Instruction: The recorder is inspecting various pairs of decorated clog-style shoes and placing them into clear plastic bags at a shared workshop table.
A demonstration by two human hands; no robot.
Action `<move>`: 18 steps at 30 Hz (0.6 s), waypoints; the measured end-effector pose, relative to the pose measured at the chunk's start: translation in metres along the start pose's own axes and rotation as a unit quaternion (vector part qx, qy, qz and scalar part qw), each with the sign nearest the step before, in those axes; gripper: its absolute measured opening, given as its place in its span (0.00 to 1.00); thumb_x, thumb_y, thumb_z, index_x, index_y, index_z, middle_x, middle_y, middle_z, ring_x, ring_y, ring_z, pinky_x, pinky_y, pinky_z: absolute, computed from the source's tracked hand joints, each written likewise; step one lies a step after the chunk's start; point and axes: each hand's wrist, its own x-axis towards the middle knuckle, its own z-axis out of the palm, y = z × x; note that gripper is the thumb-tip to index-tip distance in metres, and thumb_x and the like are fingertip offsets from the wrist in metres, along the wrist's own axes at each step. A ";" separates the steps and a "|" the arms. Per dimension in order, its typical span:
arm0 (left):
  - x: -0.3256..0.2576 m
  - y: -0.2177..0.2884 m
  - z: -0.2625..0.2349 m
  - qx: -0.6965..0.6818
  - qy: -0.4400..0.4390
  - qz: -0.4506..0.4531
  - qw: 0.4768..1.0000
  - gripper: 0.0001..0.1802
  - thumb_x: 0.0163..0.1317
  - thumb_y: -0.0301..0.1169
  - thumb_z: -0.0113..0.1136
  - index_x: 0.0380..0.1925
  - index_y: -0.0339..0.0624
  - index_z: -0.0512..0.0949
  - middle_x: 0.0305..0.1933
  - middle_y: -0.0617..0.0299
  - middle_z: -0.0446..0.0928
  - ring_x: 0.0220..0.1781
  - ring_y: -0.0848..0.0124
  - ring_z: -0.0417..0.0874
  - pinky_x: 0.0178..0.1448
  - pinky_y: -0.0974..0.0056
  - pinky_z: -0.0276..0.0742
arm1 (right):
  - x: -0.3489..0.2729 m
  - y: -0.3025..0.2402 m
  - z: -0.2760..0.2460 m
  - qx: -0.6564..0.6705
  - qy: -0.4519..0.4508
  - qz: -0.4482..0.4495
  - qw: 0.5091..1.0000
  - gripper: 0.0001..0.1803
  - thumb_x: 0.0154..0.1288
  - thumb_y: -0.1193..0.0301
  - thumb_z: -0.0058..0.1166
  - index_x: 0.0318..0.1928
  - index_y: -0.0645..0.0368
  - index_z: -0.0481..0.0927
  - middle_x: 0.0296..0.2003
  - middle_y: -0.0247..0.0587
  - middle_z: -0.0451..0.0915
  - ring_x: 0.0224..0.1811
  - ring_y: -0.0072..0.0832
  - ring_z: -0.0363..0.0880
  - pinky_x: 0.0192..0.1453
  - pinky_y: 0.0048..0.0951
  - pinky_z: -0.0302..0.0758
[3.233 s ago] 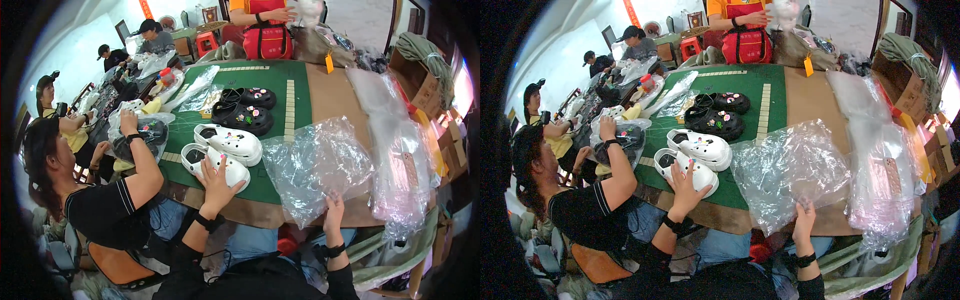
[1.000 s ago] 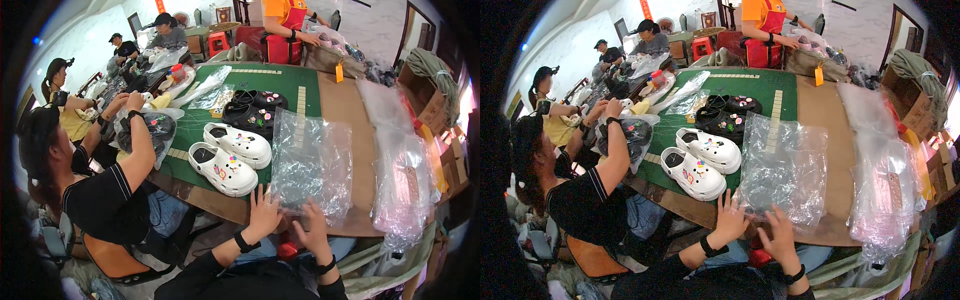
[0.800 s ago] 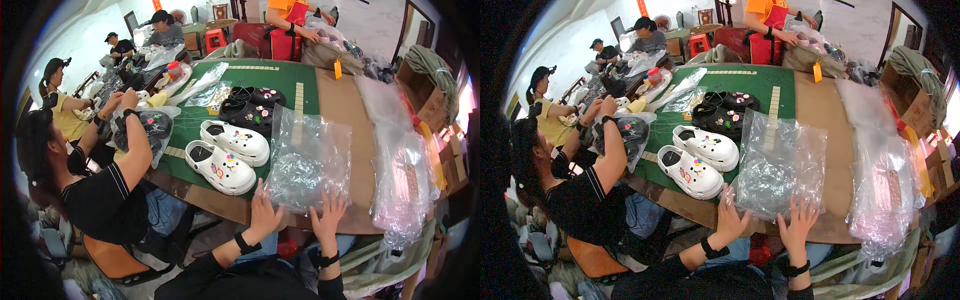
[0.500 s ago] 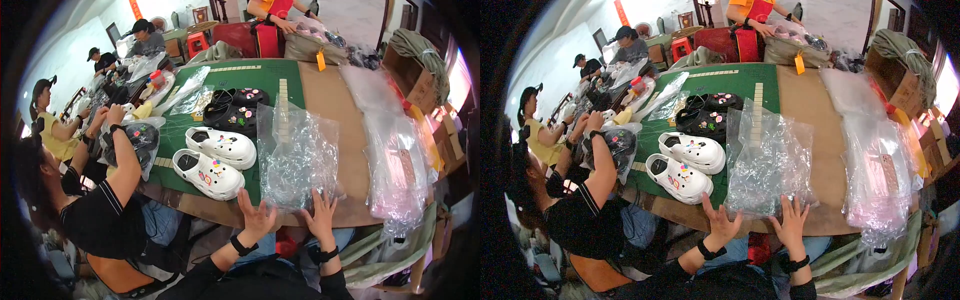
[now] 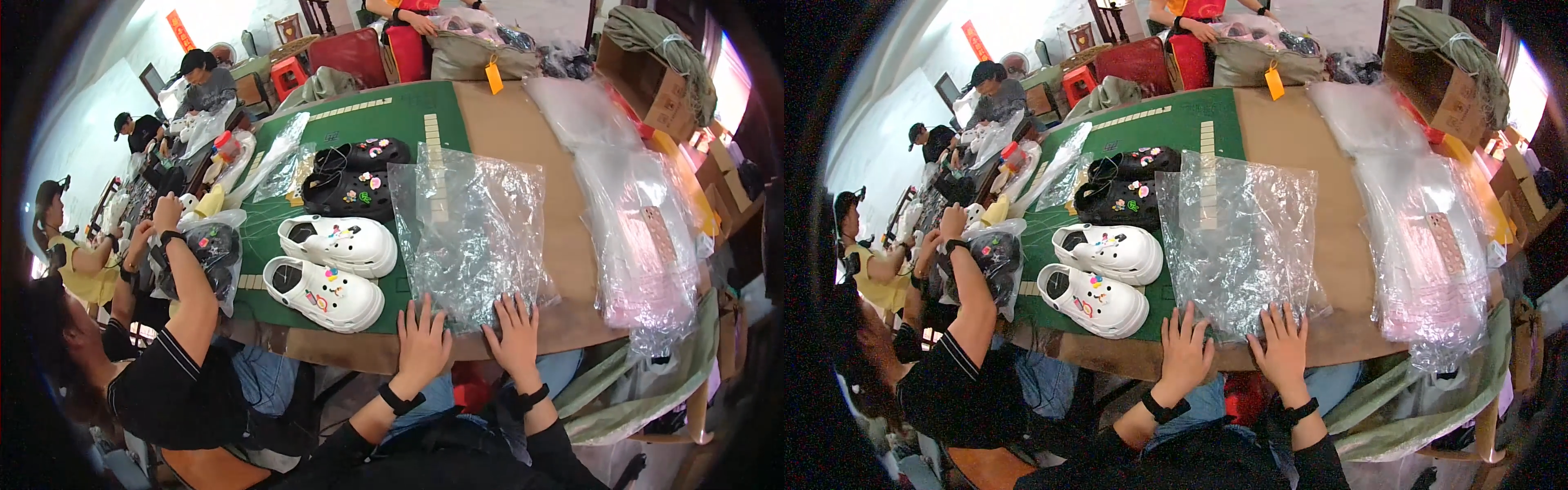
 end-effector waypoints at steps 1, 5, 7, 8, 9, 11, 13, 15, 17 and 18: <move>0.001 0.000 0.001 -0.001 -0.003 -0.001 1.000 0.22 0.59 0.32 0.56 0.54 0.39 0.71 0.69 0.41 0.58 0.67 0.36 0.58 0.69 0.36 0.50 | 0.000 0.000 0.001 0.001 -0.001 0.002 1.000 0.26 0.62 0.57 0.56 0.56 0.58 0.75 0.62 0.44 0.70 0.69 0.43 0.60 0.70 0.58 0.50; 0.001 0.002 0.002 0.009 0.003 0.001 1.000 0.22 0.59 0.32 0.56 0.54 0.39 0.71 0.69 0.41 0.58 0.66 0.36 0.59 0.69 0.36 0.51 | -0.001 0.002 0.003 0.004 0.015 -0.003 1.000 0.24 0.63 0.57 0.55 0.56 0.57 0.75 0.62 0.43 0.70 0.68 0.42 0.61 0.70 0.58 0.50; 0.001 0.002 0.002 0.004 0.006 0.002 1.000 0.22 0.59 0.31 0.55 0.54 0.39 0.71 0.69 0.42 0.58 0.66 0.36 0.59 0.68 0.36 0.51 | -0.001 0.003 0.004 0.004 0.011 -0.003 1.000 0.24 0.63 0.57 0.55 0.55 0.57 0.75 0.62 0.43 0.70 0.68 0.42 0.61 0.70 0.58 0.51; 0.001 0.003 0.002 0.006 0.007 0.001 1.000 0.22 0.59 0.31 0.56 0.53 0.39 0.72 0.69 0.42 0.58 0.66 0.36 0.59 0.68 0.36 0.51 | -0.001 0.003 0.004 0.003 0.015 -0.001 1.000 0.24 0.63 0.58 0.55 0.55 0.57 0.75 0.61 0.43 0.70 0.68 0.42 0.61 0.70 0.58 0.51; 0.001 0.003 0.001 0.008 0.008 0.002 1.000 0.21 0.58 0.31 0.56 0.53 0.39 0.72 0.69 0.42 0.58 0.66 0.36 0.59 0.68 0.36 0.51 | -0.002 0.003 0.004 0.003 0.013 -0.002 1.000 0.24 0.63 0.58 0.55 0.55 0.57 0.75 0.61 0.43 0.70 0.68 0.42 0.61 0.70 0.58 0.51; 0.001 0.003 0.001 0.010 0.006 0.004 1.000 0.22 0.58 0.31 0.56 0.54 0.39 0.71 0.69 0.42 0.58 0.66 0.36 0.59 0.68 0.36 0.51 | -0.003 0.004 0.005 0.009 0.022 -0.004 1.000 0.24 0.63 0.58 0.55 0.55 0.56 0.75 0.61 0.42 0.71 0.68 0.42 0.62 0.70 0.57 0.51; 0.001 0.003 0.001 0.011 0.004 0.004 1.000 0.22 0.58 0.31 0.56 0.54 0.38 0.71 0.69 0.42 0.58 0.66 0.36 0.58 0.68 0.36 0.51 | -0.005 0.004 0.006 0.008 0.016 0.000 1.000 0.23 0.63 0.60 0.55 0.56 0.56 0.75 0.61 0.42 0.70 0.68 0.41 0.61 0.71 0.55 0.50; 0.000 0.003 0.002 -0.002 0.011 0.000 1.000 0.27 0.58 0.30 0.56 0.58 0.36 0.66 0.67 0.43 0.60 0.67 0.38 0.58 0.69 0.36 0.50 | -0.005 0.005 0.007 0.009 0.013 0.004 1.000 0.22 0.63 0.61 0.54 0.56 0.55 0.75 0.62 0.42 0.70 0.69 0.41 0.61 0.72 0.53 0.49; -0.002 0.001 0.004 -0.015 0.019 -0.008 1.000 0.29 0.57 0.31 0.57 0.59 0.34 0.64 0.65 0.44 0.62 0.68 0.40 0.58 0.70 0.36 0.49 | -0.004 0.006 0.007 0.041 0.025 0.005 0.999 0.16 0.63 0.66 0.54 0.51 0.54 0.79 0.59 0.39 0.73 0.66 0.41 0.64 0.69 0.54 0.54; -0.002 0.000 0.005 -0.027 0.037 -0.011 0.999 0.32 0.57 0.31 0.59 0.60 0.33 0.61 0.64 0.44 0.63 0.68 0.42 0.58 0.70 0.37 0.47 | -0.003 0.007 0.006 0.039 0.023 -0.005 0.999 0.16 0.63 0.66 0.54 0.51 0.54 0.79 0.59 0.39 0.73 0.66 0.41 0.64 0.69 0.54 0.54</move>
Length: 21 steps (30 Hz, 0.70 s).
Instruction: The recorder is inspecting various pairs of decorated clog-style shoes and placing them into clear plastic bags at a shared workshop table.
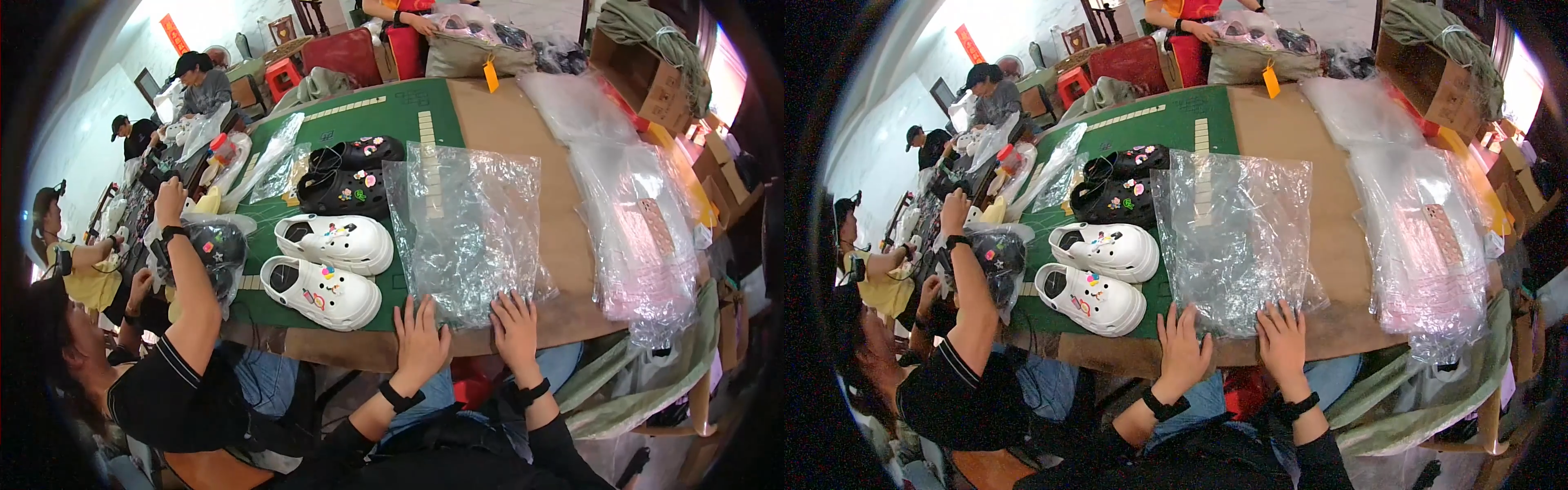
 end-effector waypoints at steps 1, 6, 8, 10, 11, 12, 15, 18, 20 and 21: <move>-0.001 -0.001 0.001 0.000 0.002 -0.005 1.000 0.32 0.57 0.31 0.59 0.60 0.33 0.61 0.64 0.44 0.63 0.68 0.42 0.58 0.70 0.37 0.47 | 0.001 0.001 -0.002 0.027 0.007 0.005 1.000 0.14 0.63 0.70 0.54 0.49 0.54 0.80 0.56 0.39 0.75 0.65 0.41 0.66 0.68 0.52 0.56; -0.001 -0.003 0.001 -0.093 0.045 -0.061 0.993 0.37 0.54 0.35 0.63 0.63 0.35 0.61 0.51 0.52 0.68 0.58 0.50 0.65 0.68 0.38 0.50 | 0.017 0.002 -0.032 0.179 0.078 0.018 0.981 0.11 0.60 0.80 0.53 0.43 0.58 0.81 0.46 0.40 0.82 0.55 0.43 0.75 0.62 0.42 0.67; -0.001 -0.001 -0.001 -0.052 0.037 -0.038 0.997 0.36 0.55 0.36 0.62 0.63 0.40 0.63 0.49 0.52 0.69 0.58 0.51 0.66 0.68 0.39 0.51 | 0.023 -0.004 -0.049 0.199 0.099 0.012 0.975 0.11 0.60 0.80 0.53 0.43 0.59 0.81 0.45 0.41 0.82 0.54 0.43 0.75 0.60 0.41 0.68; -0.001 0.000 -0.002 -0.003 0.026 0.005 1.000 0.30 0.55 0.39 0.61 0.60 0.51 0.70 0.44 0.55 0.69 0.55 0.55 0.67 0.66 0.42 0.55 | 0.028 -0.011 -0.064 0.221 0.141 0.012 0.965 0.10 0.59 0.82 0.51 0.41 0.60 0.80 0.44 0.43 0.82 0.52 0.44 0.77 0.57 0.40 0.72; -0.002 0.000 -0.002 -0.001 0.025 -0.002 1.000 0.30 0.55 0.39 0.61 0.60 0.51 0.70 0.44 0.55 0.69 0.55 0.55 0.67 0.66 0.42 0.55 | 0.031 -0.015 -0.070 0.222 0.140 -0.001 0.965 0.10 0.59 0.82 0.51 0.41 0.60 0.80 0.44 0.43 0.82 0.52 0.44 0.77 0.57 0.40 0.72; -0.002 -0.001 -0.003 -0.014 0.025 -0.002 1.000 0.29 0.56 0.38 0.61 0.59 0.50 0.71 0.43 0.56 0.69 0.54 0.55 0.68 0.65 0.43 0.57 | 0.033 -0.018 -0.075 0.217 0.155 -0.023 0.963 0.10 0.59 0.82 0.51 0.41 0.60 0.80 0.44 0.43 0.82 0.52 0.45 0.77 0.57 0.40 0.72; -0.004 -0.007 -0.002 -0.041 0.041 -0.008 0.998 0.23 0.56 0.34 0.60 0.54 0.48 0.73 0.43 0.56 0.70 0.51 0.56 0.69 0.60 0.47 0.61 | 0.038 -0.026 -0.083 0.225 0.151 -0.060 0.961 0.11 0.59 0.81 0.51 0.43 0.59 0.79 0.46 0.44 0.81 0.53 0.47 0.75 0.61 0.44 0.68; -0.006 -0.014 0.001 -0.139 0.069 -0.053 0.987 0.17 0.57 0.29 0.58 0.49 0.45 0.76 0.43 0.55 0.70 0.50 0.55 0.70 0.57 0.51 0.65 | 0.037 -0.029 -0.080 0.102 0.151 -0.076 0.980 0.11 0.62 0.80 0.50 0.44 0.62 0.79 0.52 0.47 0.77 0.60 0.46 0.70 0.67 0.47 0.60; -0.006 -0.017 0.002 -0.241 0.099 -0.106 0.960 0.13 0.58 0.25 0.57 0.44 0.42 0.78 0.46 0.52 0.71 0.48 0.54 0.72 0.54 0.54 0.68 | 0.031 -0.032 -0.073 -0.008 0.155 0.014 0.988 0.19 0.57 0.78 0.52 0.52 0.56 0.76 0.60 0.46 0.70 0.66 0.49 0.62 0.71 0.61 0.46; -0.006 -0.017 0.003 -0.239 0.109 -0.107 0.959 0.13 0.58 0.25 0.57 0.44 0.42 0.78 0.46 0.52 0.71 0.48 0.54 0.72 0.54 0.54 0.68 | 0.027 -0.034 -0.069 -0.004 0.161 0.005 0.987 0.19 0.57 0.78 0.52 0.52 0.56 0.76 0.60 0.46 0.70 0.66 0.49 0.62 0.71 0.61 0.46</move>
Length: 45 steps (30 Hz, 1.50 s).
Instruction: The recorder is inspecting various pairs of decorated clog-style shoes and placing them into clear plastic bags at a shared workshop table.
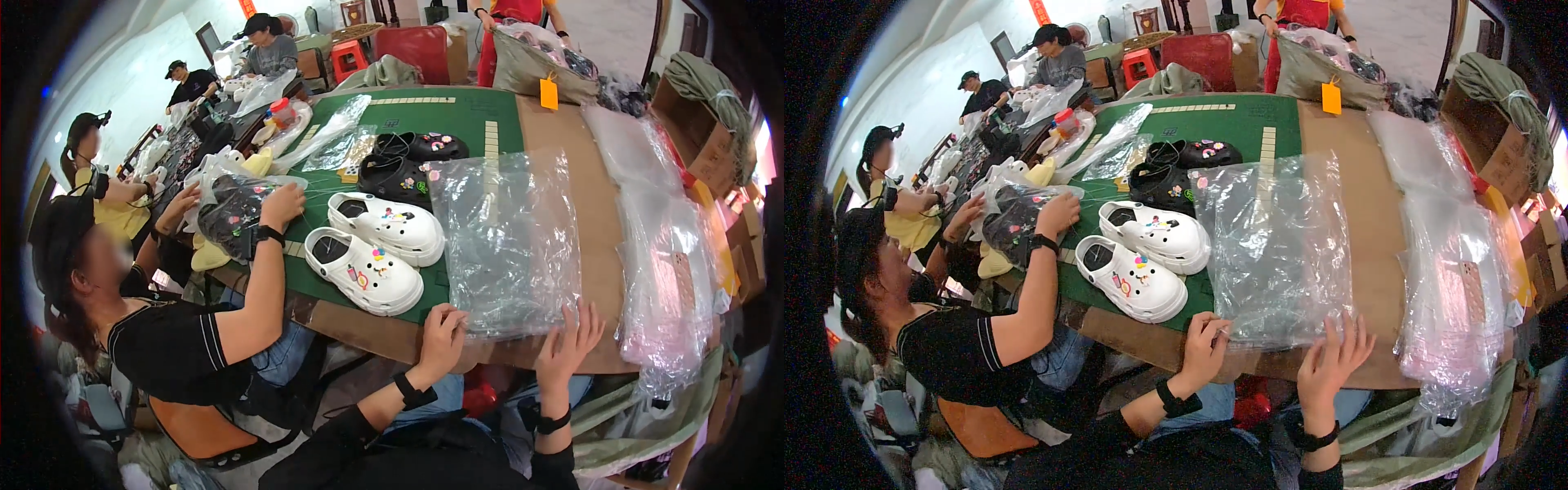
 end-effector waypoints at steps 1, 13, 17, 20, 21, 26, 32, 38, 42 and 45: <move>0.000 0.000 0.000 0.009 0.001 0.022 1.000 0.13 0.59 0.23 0.56 0.44 0.39 0.77 0.47 0.51 0.69 0.46 0.57 0.73 0.51 0.57 0.70 | -0.007 -0.003 0.002 -0.003 0.009 -0.011 1.000 0.21 0.57 0.78 0.51 0.53 0.55 0.75 0.62 0.47 0.68 0.67 0.49 0.61 0.71 0.61 0.45; 0.001 0.008 -0.005 -0.080 0.013 -0.005 0.997 0.11 0.62 0.21 0.55 0.45 0.39 0.78 0.59 0.48 0.69 0.42 0.60 0.79 0.47 0.61 0.76 | -0.050 -0.042 0.034 0.176 -0.053 -0.160 0.970 0.25 0.53 0.75 0.61 0.54 0.54 0.76 0.56 0.46 0.72 0.60 0.48 0.69 0.64 0.53 0.61; 0.001 0.006 -0.005 -0.080 0.001 -0.005 0.997 0.13 0.61 0.21 0.55 0.47 0.41 0.78 0.58 0.50 0.70 0.44 0.59 0.78 0.48 0.61 0.76 | -0.057 -0.048 0.037 0.277 -0.118 -0.203 0.932 0.21 0.51 0.76 0.62 0.49 0.59 0.78 0.48 0.42 0.77 0.49 0.45 0.76 0.53 0.45 0.72; 0.000 0.004 -0.006 -0.080 0.005 0.016 0.997 0.15 0.61 0.21 0.54 0.49 0.42 0.78 0.58 0.49 0.70 0.47 0.59 0.77 0.50 0.61 0.75 | -0.055 -0.052 0.046 0.261 -0.197 -0.164 0.931 0.22 0.54 0.75 0.61 0.52 0.62 0.76 0.51 0.48 0.75 0.52 0.49 0.74 0.55 0.48 0.71; -0.001 0.003 -0.006 -0.071 0.012 0.028 0.997 0.16 0.61 0.20 0.54 0.50 0.42 0.78 0.59 0.49 0.70 0.48 0.58 0.77 0.51 0.61 0.75 | -0.053 -0.051 0.048 0.219 -0.183 -0.159 0.945 0.23 0.55 0.75 0.59 0.53 0.63 0.75 0.52 0.49 0.74 0.53 0.50 0.74 0.56 0.49 0.70; -0.005 -0.001 -0.005 -0.011 0.008 0.104 0.995 0.18 0.60 0.19 0.53 0.51 0.42 0.77 0.60 0.47 0.69 0.57 0.53 0.74 0.57 0.57 0.73 | -0.043 -0.045 0.053 0.166 -0.190 -0.133 0.959 0.25 0.59 0.74 0.53 0.59 0.61 0.71 0.58 0.53 0.70 0.61 0.52 0.66 0.62 0.53 0.63; -0.003 0.000 -0.007 -0.070 -0.008 0.092 0.993 0.21 0.60 0.22 0.56 0.55 0.45 0.76 0.61 0.46 0.69 0.60 0.49 0.71 0.63 0.54 0.67 | -0.043 -0.042 0.056 0.123 -0.251 -0.130 0.951 0.27 0.59 0.68 0.56 0.60 0.59 0.71 0.60 0.52 0.69 0.63 0.52 0.63 0.65 0.56 0.58; -0.001 0.008 -0.004 -0.069 -0.052 0.019 0.996 0.30 0.57 0.21 0.57 0.62 0.44 0.68 0.66 0.45 0.62 0.63 0.49 0.69 0.65 0.54 0.66 | -0.050 -0.033 0.062 0.118 -0.283 -0.133 0.942 0.27 0.58 0.64 0.58 0.58 0.59 0.72 0.62 0.50 0.68 0.67 0.50 0.60 0.68 0.54 0.54; -0.001 0.006 -0.003 -0.003 -0.106 0.051 0.993 0.31 0.57 0.22 0.57 0.64 0.43 0.67 0.66 0.45 0.62 0.64 0.49 0.67 0.68 0.54 0.63 | -0.051 -0.029 0.064 0.124 -0.294 -0.112 0.941 0.27 0.58 0.64 0.58 0.58 0.59 0.73 0.63 0.49 0.67 0.68 0.49 0.59 0.70 0.53 0.51; 0.000 0.003 -0.002 0.026 -0.110 0.073 0.991 0.31 0.57 0.23 0.56 0.64 0.43 0.66 0.66 0.45 0.64 0.63 0.48 0.68 0.66 0.53 0.64 | -0.050 -0.029 0.065 0.119 -0.309 -0.099 0.938 0.29 0.57 0.62 0.59 0.59 0.58 0.73 0.64 0.50 0.65 0.69 0.49 0.58 0.71 0.54 0.50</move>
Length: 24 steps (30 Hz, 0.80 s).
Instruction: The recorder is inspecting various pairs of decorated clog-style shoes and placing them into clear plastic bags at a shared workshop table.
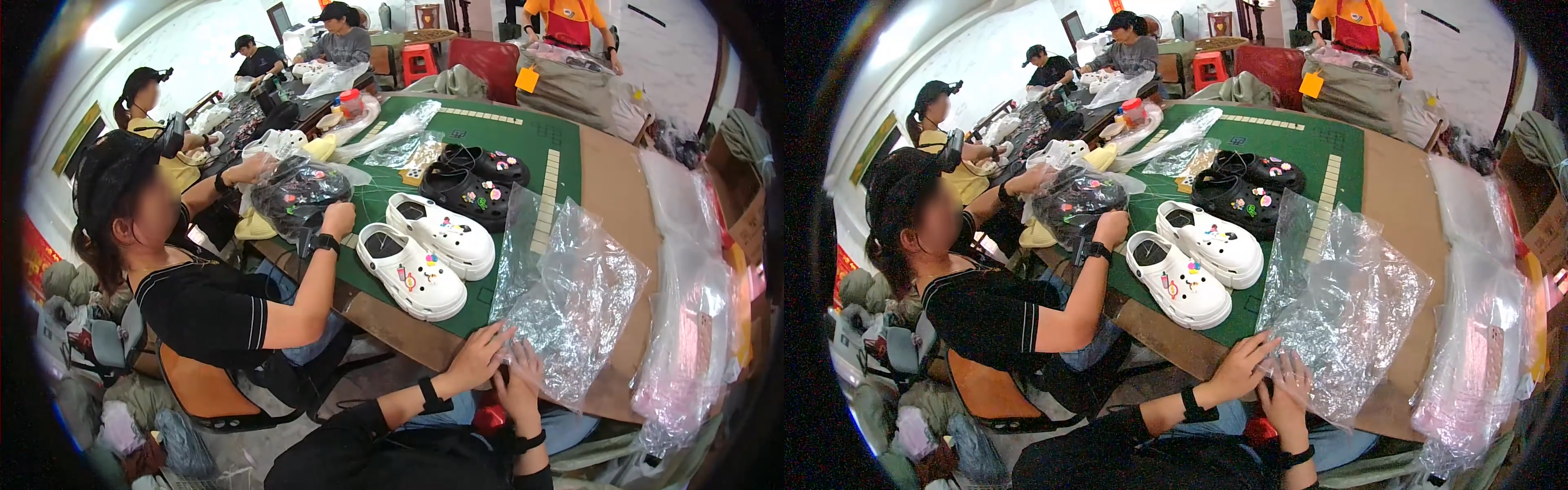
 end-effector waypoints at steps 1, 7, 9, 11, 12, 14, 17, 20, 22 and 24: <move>0.000 0.000 0.001 0.001 0.008 0.005 1.000 0.31 0.57 0.23 0.56 0.64 0.43 0.66 0.66 0.45 0.64 0.63 0.48 0.68 0.66 0.53 0.64 | 0.001 0.000 0.000 0.003 -0.004 -0.002 1.000 0.29 0.57 0.62 0.59 0.59 0.58 0.73 0.64 0.50 0.65 0.69 0.49 0.58 0.71 0.54 0.50; 0.000 0.001 0.004 0.058 0.000 0.017 0.998 0.29 0.58 0.25 0.54 0.63 0.44 0.67 0.63 0.47 0.67 0.60 0.49 0.68 0.63 0.52 0.65 | 0.001 0.001 0.006 -0.046 0.068 -0.004 0.997 0.31 0.55 0.61 0.59 0.60 0.57 0.73 0.66 0.54 0.62 0.71 0.48 0.56 0.73 0.53 0.48; 0.001 0.002 0.004 0.055 0.003 0.017 0.998 0.29 0.58 0.26 0.55 0.62 0.45 0.68 0.63 0.48 0.67 0.59 0.50 0.69 0.63 0.52 0.66 | 0.001 0.002 0.008 -0.028 0.052 0.011 0.998 0.31 0.55 0.60 0.59 0.60 0.57 0.72 0.66 0.54 0.62 0.71 0.48 0.55 0.73 0.52 0.48; 0.001 0.001 0.004 0.053 -0.002 0.010 0.999 0.29 0.58 0.25 0.55 0.62 0.46 0.69 0.63 0.48 0.67 0.59 0.50 0.69 0.63 0.52 0.66 | 0.001 0.003 0.010 -0.027 0.050 0.009 0.998 0.31 0.55 0.60 0.58 0.60 0.57 0.72 0.66 0.54 0.63 0.71 0.47 0.55 0.73 0.52 0.48; 0.001 0.001 0.005 0.064 -0.002 0.015 0.998 0.29 0.58 0.26 0.55 0.62 0.47 0.69 0.63 0.48 0.67 0.59 0.50 0.69 0.63 0.52 0.66 | 0.000 0.004 0.010 -0.032 0.059 0.004 0.998 0.31 0.56 0.60 0.58 0.60 0.58 0.72 0.65 0.54 0.63 0.71 0.47 0.55 0.73 0.52 0.48; 0.001 0.000 0.005 0.075 -0.002 0.023 0.997 0.28 0.58 0.26 0.55 0.62 0.47 0.69 0.63 0.49 0.67 0.59 0.50 0.69 0.62 0.52 0.66 | 0.000 0.004 0.011 -0.029 0.059 0.004 0.998 0.31 0.56 0.60 0.58 0.60 0.57 0.72 0.65 0.54 0.63 0.71 0.47 0.55 0.73 0.51 0.48; 0.001 0.000 0.006 0.095 -0.005 0.031 0.995 0.27 0.58 0.26 0.55 0.61 0.47 0.70 0.63 0.49 0.67 0.59 0.51 0.69 0.62 0.51 0.66 | 0.000 0.004 0.011 -0.030 0.061 0.003 0.998 0.32 0.56 0.59 0.57 0.61 0.57 0.72 0.65 0.54 0.64 0.71 0.46 0.56 0.73 0.51 0.49; 0.000 0.000 0.006 0.093 -0.005 0.028 0.995 0.26 0.59 0.26 0.55 0.60 0.47 0.71 0.62 0.49 0.68 0.59 0.51 0.69 0.62 0.51 0.66 | -0.001 0.003 0.009 -0.034 0.055 0.005 0.998 0.32 0.57 0.59 0.57 0.62 0.57 0.71 0.65 0.53 0.64 0.70 0.46 0.56 0.73 0.51 0.49; 0.000 0.000 0.007 0.096 -0.006 0.026 0.995 0.26 0.59 0.27 0.55 0.60 0.47 0.71 0.61 0.49 0.68 0.59 0.51 0.69 0.61 0.52 0.67 | 0.000 0.003 0.008 -0.037 0.056 0.005 0.998 0.32 0.57 0.59 0.57 0.62 0.57 0.71 0.65 0.53 0.64 0.70 0.46 0.56 0.73 0.51 0.49; -0.001 0.000 0.007 0.096 -0.004 0.027 0.995 0.26 0.59 0.27 0.55 0.60 0.47 0.71 0.61 0.50 0.69 0.59 0.51 0.69 0.61 0.52 0.67 | -0.001 0.002 0.008 -0.011 0.064 0.011 0.998 0.29 0.54 0.65 0.57 0.57 0.58 0.73 0.66 0.52 0.63 0.70 0.47 0.57 0.73 0.51 0.49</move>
